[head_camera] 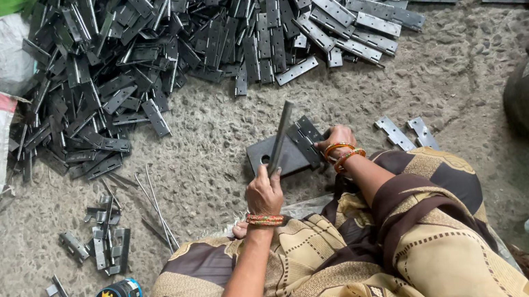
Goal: The person sits on the floor and assembles metal hinge components by hand. They pick up two flat metal pieces, align them on a metal block, and use a cylindrical metal rod to press or secure them together. The assembled pieces are placed aside, and the process repeats with additional components from a large pile.
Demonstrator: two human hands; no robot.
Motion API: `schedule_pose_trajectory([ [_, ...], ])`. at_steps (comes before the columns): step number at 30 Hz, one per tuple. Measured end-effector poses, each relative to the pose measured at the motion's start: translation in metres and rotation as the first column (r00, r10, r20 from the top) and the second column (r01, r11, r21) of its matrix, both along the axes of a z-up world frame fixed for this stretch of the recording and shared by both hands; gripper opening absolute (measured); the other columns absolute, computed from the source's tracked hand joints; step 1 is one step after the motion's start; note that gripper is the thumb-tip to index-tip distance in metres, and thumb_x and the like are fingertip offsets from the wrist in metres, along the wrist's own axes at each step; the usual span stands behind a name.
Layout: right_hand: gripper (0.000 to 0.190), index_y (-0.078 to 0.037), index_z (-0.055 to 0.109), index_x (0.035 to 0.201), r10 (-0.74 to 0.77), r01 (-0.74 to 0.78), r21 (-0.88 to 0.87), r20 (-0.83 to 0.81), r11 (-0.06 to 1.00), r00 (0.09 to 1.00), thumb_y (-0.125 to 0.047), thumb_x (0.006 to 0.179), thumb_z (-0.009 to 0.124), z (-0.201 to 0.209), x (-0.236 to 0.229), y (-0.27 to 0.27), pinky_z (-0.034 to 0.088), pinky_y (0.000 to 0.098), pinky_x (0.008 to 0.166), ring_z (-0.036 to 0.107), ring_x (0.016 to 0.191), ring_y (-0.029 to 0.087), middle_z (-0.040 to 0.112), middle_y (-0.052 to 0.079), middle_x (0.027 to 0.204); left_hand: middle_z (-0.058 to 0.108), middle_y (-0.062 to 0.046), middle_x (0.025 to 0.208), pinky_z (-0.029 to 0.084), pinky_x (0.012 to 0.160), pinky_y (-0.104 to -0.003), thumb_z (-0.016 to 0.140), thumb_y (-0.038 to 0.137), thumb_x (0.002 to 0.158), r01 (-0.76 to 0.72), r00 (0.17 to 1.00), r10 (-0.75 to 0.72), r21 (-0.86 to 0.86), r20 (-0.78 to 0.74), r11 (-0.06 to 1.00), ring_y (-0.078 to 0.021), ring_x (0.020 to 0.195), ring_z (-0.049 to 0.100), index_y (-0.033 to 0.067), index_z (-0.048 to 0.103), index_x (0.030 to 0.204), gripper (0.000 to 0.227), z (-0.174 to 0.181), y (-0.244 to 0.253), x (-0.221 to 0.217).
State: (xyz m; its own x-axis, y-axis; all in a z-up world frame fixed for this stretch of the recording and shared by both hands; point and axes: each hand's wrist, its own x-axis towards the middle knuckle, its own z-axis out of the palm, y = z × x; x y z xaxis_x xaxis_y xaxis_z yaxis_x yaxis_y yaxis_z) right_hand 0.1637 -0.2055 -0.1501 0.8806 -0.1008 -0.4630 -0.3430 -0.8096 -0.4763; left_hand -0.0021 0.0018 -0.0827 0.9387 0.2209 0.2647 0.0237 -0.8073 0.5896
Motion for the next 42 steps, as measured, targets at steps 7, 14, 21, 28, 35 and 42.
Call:
schedule_pose_trajectory([
  [7, 0.040, -0.009, 0.082, 0.097, 0.112, -0.101, -0.111, 0.099, 0.989, 0.989, -0.034, 0.067, 0.090, -0.010, -0.002, 0.003, 0.058, 0.0426, 0.084, 0.072, 0.096, 0.032, 0.075, 0.015, 0.102, 0.071, -0.025, 0.089, 0.054, 0.072, -0.055, 0.059, 0.039, 0.100, -0.076, 0.768, 0.107, 0.077, -0.632, 0.994, -0.0445, 0.085, 0.070, 0.0046, 0.066, 0.107, 0.036, -0.002, 0.008, -0.002],
  [14, 0.054, 0.003, 0.075, 0.106, 0.061, 0.002, 0.195, -0.316, 0.981, 0.947, -0.038, 0.072, 0.085, -0.060, 0.012, 0.015, 0.061, 0.0428, 0.083, 0.077, 0.097, 0.031, 0.078, 0.018, 0.105, 0.072, -0.026, 0.102, 0.055, 0.084, -0.056, 0.059, 0.045, 0.098, -0.213, 0.711, 0.215, 0.086, -0.669, 0.973, -0.0466, 0.099, 0.068, 0.0061, 0.071, 0.106, 0.041, -0.039, 0.026, -0.001],
  [21, 0.050, -0.003, 0.071, 0.114, -0.051, 0.110, 0.566, -0.118, 0.817, 0.992, -0.036, 0.078, 0.084, -0.051, 0.018, 0.026, 0.059, 0.0452, 0.080, 0.072, 0.092, 0.032, 0.075, 0.016, 0.102, 0.072, -0.026, 0.101, 0.054, 0.084, -0.054, 0.061, 0.048, 0.096, -0.212, 0.743, 0.198, 0.056, -0.640, 0.976, -0.0463, 0.098, 0.068, 0.0053, 0.072, 0.105, 0.045, -0.084, 0.046, 0.004],
  [28, 0.045, -0.005, 0.073, 0.113, 0.011, -0.281, 0.341, 0.618, 0.897, 0.786, -0.038, 0.084, 0.083, -0.009, -0.017, 0.038, 0.055, 0.0446, 0.084, 0.069, 0.100, 0.038, 0.073, 0.020, 0.106, 0.072, -0.018, 0.074, 0.048, 0.057, -0.046, 0.059, 0.043, 0.100, -0.380, 0.873, 0.280, -0.196, -0.400, 0.904, -0.0286, 0.062, 0.066, 0.0078, 0.074, 0.093, 0.039, -0.014, 0.034, 0.008],
  [35, 0.023, -0.014, 0.073, 0.105, 0.218, -0.388, 0.184, 0.583, 0.903, 0.783, -0.030, 0.088, 0.074, 0.018, -0.026, 0.049, 0.051, 0.0533, 0.074, 0.064, 0.091, 0.042, 0.065, 0.015, 0.101, 0.055, 0.001, 0.077, 0.038, 0.046, -0.019, 0.053, 0.037, 0.113, 0.270, 0.775, 0.225, -0.632, 0.590, 0.727, -0.0053, 0.059, 0.047, 0.0032, 0.061, 0.112, 0.035, 0.209, 0.000, 0.002],
  [42, 0.020, -0.014, 0.071, 0.104, 0.246, -0.406, 0.167, 0.576, 0.898, 0.780, -0.027, 0.089, 0.074, 0.034, -0.027, 0.050, 0.050, 0.0539, 0.075, 0.064, 0.090, 0.042, 0.064, 0.016, 0.099, 0.058, -0.002, 0.079, 0.037, 0.044, -0.021, 0.053, 0.042, 0.113, 0.494, 0.233, 0.288, -0.368, 0.929, 0.788, -0.0051, 0.051, 0.044, 0.0071, 0.056, 0.116, 0.035, 0.259, -0.022, 0.033],
])
